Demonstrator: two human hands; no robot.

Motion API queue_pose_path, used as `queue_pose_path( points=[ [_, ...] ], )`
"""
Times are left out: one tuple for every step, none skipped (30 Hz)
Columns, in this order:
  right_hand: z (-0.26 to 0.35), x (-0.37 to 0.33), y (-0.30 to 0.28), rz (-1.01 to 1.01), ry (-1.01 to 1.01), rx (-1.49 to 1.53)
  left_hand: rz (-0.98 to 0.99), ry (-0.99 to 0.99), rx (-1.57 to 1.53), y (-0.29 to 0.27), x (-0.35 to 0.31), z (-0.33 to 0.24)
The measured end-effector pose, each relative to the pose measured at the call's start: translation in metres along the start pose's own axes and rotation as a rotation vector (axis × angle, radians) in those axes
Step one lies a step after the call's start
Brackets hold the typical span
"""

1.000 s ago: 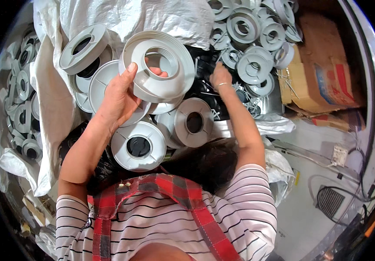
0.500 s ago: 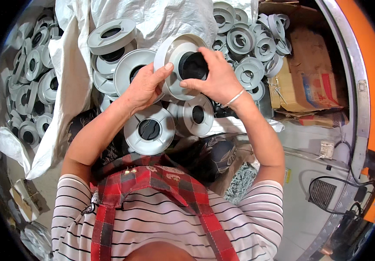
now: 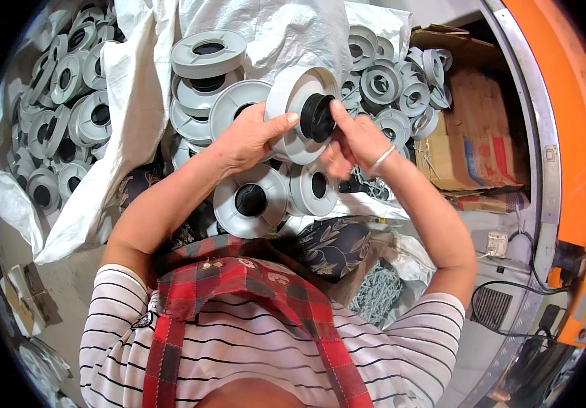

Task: The person assembles industrial impellers by inserting black plastic hubs into grey circular housings and securing them by hand.

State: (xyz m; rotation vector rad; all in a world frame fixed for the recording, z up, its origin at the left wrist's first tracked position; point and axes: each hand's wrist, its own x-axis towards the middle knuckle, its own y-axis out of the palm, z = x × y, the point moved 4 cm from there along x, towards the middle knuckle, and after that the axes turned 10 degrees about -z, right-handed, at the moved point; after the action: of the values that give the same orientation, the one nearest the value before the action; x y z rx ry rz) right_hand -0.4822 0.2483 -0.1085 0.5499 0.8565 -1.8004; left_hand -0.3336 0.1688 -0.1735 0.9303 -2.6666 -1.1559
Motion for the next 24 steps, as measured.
queue_pose_path(
  points=[
    [0.006,-0.003,-0.001,-0.029,-0.137,-0.246,-0.004,0.004,-0.035,-0.001,-0.001,0.0],
    [0.008,-0.005,-0.004,-0.082,-0.263,-0.486,-0.011,0.003,-0.066,-0.002,0.0,0.001],
    [0.012,-0.015,0.006,-0.351,-0.686,-0.854,-0.028,0.006,-0.092,-0.002,-0.002,-0.002],
    [0.011,-0.014,0.009,-0.395,-0.768,-0.714,-0.011,0.027,-0.071,0.004,-0.007,-0.006],
    [0.006,-0.013,0.009,-0.436,-0.846,-0.578,0.001,0.026,-0.034,0.01,-0.011,-0.005],
    [-0.009,0.005,-0.004,-0.009,-0.38,-0.201,-0.01,0.075,0.067,0.012,-0.013,-0.008],
    [-0.018,0.01,-0.01,0.105,-0.331,-0.161,-0.021,0.121,0.169,0.014,-0.016,-0.009],
    [-0.018,0.012,-0.007,0.225,-0.275,-0.126,-0.047,0.177,0.212,0.012,-0.014,-0.014],
    [-0.019,0.014,-0.002,0.338,-0.216,-0.092,-0.055,0.178,0.254,0.009,-0.016,-0.016],
    [-0.017,0.013,-0.005,0.015,-0.461,-0.345,-0.062,0.176,0.297,0.006,-0.018,-0.019],
    [-0.008,0.001,-0.003,-0.328,-0.695,-0.587,-0.062,0.17,0.34,0.007,-0.021,-0.024],
    [-0.009,0.011,-0.008,-0.362,-0.679,-0.233,-0.042,0.204,0.529,0.008,-0.024,-0.028],
    [-0.017,0.022,-0.018,-0.349,-0.456,0.191,-0.084,0.388,0.684,0.007,-0.027,-0.038],
    [-0.024,0.037,-0.031,-0.353,-0.378,0.279,-0.114,0.576,0.836,0.008,-0.031,-0.047],
    [-0.037,0.058,-0.043,-0.366,-0.296,0.367,-0.134,0.766,0.979,0.011,-0.035,-0.053],
    [-0.052,0.083,-0.046,-0.448,-0.253,0.313,-0.148,0.821,1.091,0.008,-0.038,-0.057],
    [-0.067,0.106,-0.046,-0.525,-0.207,0.258,-0.165,0.876,1.205,0.002,-0.044,-0.062],
    [-0.081,0.125,-0.04,-0.484,-0.11,0.226,-0.182,0.93,1.317,-0.004,-0.049,-0.065],
    [-0.106,0.157,-0.05,-0.477,-0.04,0.22,-0.117,0.929,1.405,-0.007,-0.049,-0.059],
    [-0.123,0.185,-0.042,-0.294,-0.025,0.345,-0.065,0.923,1.505,-0.017,-0.048,-0.047],
    [-0.118,0.19,-0.018,-0.091,-0.008,0.462,-0.024,0.905,1.615,-0.026,-0.048,-0.038],
    [-0.111,0.19,-0.006,-0.015,-0.092,0.612,-0.008,0.827,1.69,-0.033,-0.048,-0.027],
    [-0.094,0.172,0.023,0.082,-0.161,0.758,-0.026,0.803,1.728,-0.043,-0.052,-0.023],
    [-0.088,0.163,0.024,0.121,-0.178,0.831,-0.026,0.798,1.747,-0.044,-0.052,-0.02]
  ],
)
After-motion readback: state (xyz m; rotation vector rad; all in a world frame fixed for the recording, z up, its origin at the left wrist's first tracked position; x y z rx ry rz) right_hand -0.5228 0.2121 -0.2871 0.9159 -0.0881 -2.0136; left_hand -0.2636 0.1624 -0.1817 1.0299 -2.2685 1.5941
